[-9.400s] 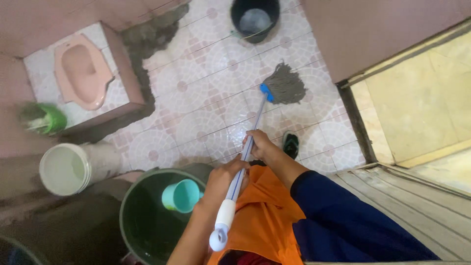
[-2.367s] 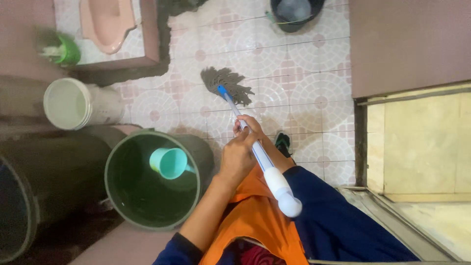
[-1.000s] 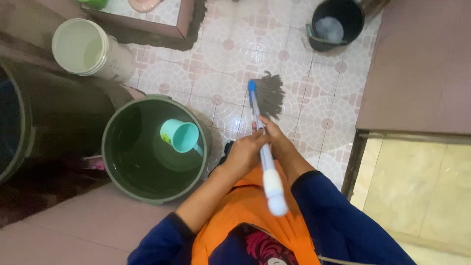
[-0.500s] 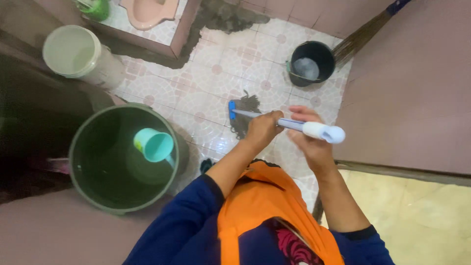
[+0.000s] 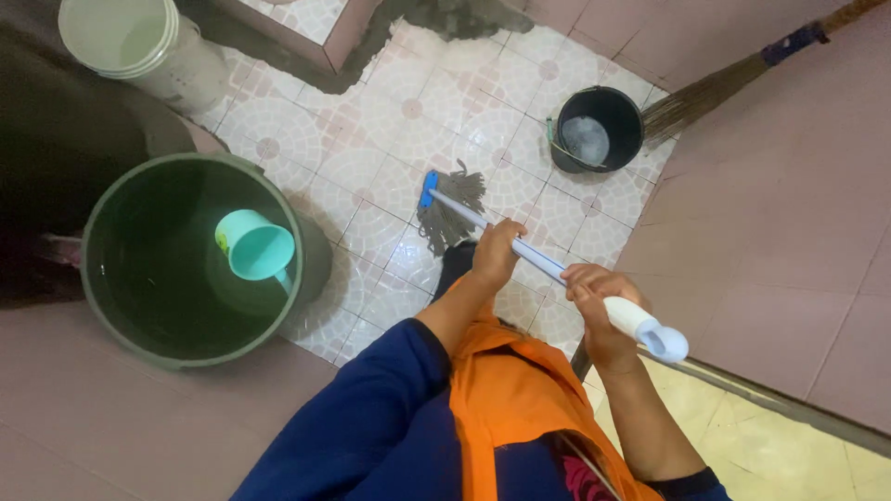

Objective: Mopping a tiled floor in a bathroom using a mop and water from a bucket.

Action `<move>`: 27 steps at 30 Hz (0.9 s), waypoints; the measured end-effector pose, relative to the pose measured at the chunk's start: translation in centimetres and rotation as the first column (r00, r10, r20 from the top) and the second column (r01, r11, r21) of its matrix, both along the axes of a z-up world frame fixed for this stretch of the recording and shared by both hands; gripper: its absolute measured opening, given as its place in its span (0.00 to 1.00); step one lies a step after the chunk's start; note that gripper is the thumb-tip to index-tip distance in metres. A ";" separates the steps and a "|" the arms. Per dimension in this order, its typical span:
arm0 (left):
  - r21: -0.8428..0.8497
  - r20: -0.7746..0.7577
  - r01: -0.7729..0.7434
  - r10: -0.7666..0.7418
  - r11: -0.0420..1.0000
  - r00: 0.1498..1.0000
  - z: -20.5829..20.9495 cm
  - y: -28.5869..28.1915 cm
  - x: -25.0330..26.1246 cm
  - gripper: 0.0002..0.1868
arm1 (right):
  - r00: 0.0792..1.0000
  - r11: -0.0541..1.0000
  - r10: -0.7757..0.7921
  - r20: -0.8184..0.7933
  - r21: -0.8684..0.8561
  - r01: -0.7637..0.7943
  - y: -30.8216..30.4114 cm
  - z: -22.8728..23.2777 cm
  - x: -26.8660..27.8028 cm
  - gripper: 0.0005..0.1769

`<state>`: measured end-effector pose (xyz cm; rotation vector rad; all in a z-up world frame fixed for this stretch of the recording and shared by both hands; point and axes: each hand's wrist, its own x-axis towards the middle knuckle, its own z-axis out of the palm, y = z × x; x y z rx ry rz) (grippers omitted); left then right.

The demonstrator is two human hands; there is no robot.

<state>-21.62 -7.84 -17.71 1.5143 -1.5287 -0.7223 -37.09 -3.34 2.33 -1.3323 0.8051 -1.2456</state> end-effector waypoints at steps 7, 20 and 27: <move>-0.046 -0.011 0.005 -0.005 0.999 1.000 -5.4 -6.2 -1.8 0.20 | 0.998 0.998 -0.065 -0.028 0.007 0.065 -5.7 -1.2 -1.9 0.10; 0.151 0.206 -0.086 0.054 0.985 0.977 -14.7 -33.1 -1.1 0.14 | 0.992 0.993 -0.089 -0.092 0.069 0.096 -30.8 -8.4 -4.3 0.08; 0.209 0.263 -0.073 0.016 0.975 0.965 -6.3 -34.7 -4.2 0.09 | 0.959 0.994 -0.050 -0.279 0.075 0.074 -35.0 -1.2 -8.0 0.03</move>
